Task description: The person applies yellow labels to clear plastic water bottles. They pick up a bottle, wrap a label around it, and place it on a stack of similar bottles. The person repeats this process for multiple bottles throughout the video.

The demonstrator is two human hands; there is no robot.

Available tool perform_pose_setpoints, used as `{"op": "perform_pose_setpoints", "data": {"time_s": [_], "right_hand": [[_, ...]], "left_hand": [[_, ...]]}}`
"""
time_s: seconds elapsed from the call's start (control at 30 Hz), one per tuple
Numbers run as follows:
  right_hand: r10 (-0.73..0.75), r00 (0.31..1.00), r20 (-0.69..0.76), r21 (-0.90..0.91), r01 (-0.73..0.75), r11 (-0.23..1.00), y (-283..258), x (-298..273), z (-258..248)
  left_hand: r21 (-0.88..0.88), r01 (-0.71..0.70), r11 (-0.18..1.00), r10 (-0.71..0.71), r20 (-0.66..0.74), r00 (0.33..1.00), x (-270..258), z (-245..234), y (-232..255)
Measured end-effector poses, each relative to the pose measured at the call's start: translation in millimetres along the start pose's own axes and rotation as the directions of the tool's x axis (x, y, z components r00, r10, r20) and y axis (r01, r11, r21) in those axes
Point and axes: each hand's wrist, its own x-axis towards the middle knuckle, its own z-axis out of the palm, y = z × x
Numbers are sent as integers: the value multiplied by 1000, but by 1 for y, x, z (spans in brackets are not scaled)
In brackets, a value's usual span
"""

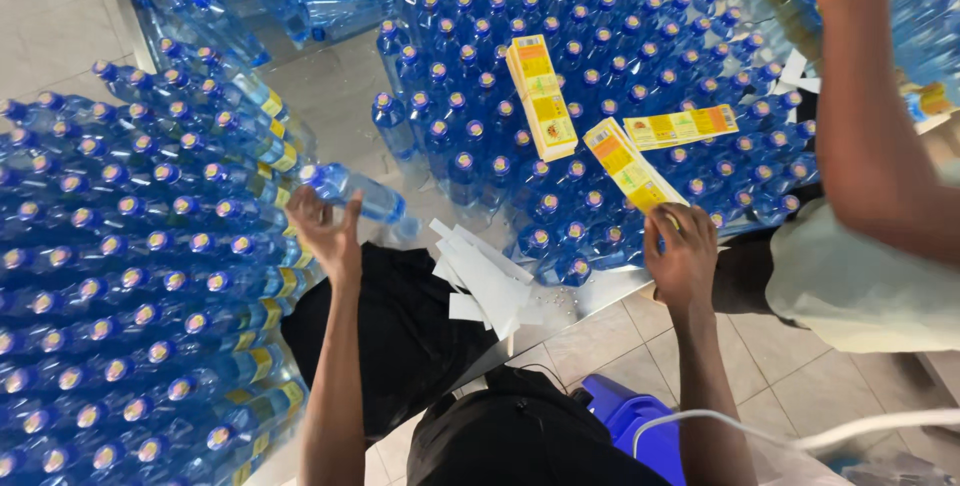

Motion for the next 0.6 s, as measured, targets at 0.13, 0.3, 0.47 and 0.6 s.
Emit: {"op": "perform_pose_setpoints", "data": {"time_s": [0.13, 0.3, 0.47, 0.6], "right_hand": [[-25, 997, -70, -9, 24, 1000, -5, 9, -3], [85, 979, -186, 11, -84, 996, -24, 20, -14], [422, 906, -26, 556, -338, 759, -80, 11, -19], [523, 708, 474, 698, -665, 266, -188, -2, -28]], "left_hand": [[-2, 149, 989, -149, -38, 988, -35, -67, 7], [200, 488, 850, -482, -84, 872, -107, -98, 9], [460, 567, 683, -640, 3, 769, -169, -113, -35], [489, 398, 776, -475, 40, 879, -188, -109, -44]]}}
